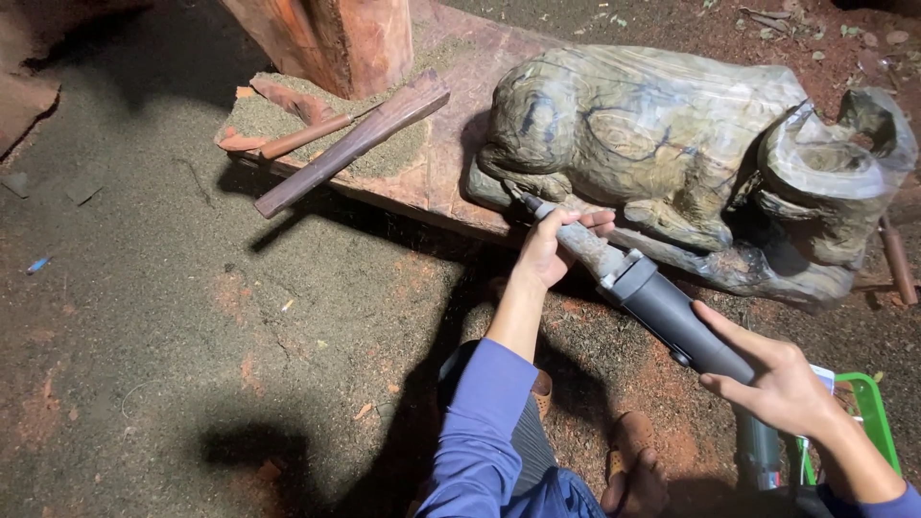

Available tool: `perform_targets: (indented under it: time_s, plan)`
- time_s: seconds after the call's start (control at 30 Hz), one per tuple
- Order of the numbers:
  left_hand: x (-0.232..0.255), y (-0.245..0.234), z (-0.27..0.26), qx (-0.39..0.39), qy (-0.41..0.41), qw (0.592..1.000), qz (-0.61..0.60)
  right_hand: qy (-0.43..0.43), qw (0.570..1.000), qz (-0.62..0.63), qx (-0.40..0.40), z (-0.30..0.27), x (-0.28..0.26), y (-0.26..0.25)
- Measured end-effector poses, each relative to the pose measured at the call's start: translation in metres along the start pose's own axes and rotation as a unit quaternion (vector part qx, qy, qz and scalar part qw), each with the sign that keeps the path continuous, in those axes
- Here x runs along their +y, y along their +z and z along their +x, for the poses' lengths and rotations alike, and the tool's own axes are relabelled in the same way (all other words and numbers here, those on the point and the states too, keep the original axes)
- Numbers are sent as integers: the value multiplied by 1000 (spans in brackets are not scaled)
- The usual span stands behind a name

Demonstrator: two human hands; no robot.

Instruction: Carving and detailing a wooden buffalo sculpture using an electric rotary tool

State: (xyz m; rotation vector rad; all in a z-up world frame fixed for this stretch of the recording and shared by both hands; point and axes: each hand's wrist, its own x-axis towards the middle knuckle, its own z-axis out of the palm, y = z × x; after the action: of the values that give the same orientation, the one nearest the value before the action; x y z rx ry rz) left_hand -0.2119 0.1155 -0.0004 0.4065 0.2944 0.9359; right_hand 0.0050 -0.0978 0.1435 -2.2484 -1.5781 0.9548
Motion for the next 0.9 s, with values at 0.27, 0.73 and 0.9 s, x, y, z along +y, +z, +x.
perform_targets:
  time_s: [0.27, 0.73, 0.9]
  plan:
    - [3, -17, 7, -48, 0, 997, -66, -23, 1000, 4, -10, 10, -8, 5]
    - [10, -34, 13, -50, -5, 992, -118, -81, 997, -17, 4, 18, -13, 23]
    - [11, -24, 8, -35, -3, 994, -105, -73, 997, -32, 5, 17, -3, 26]
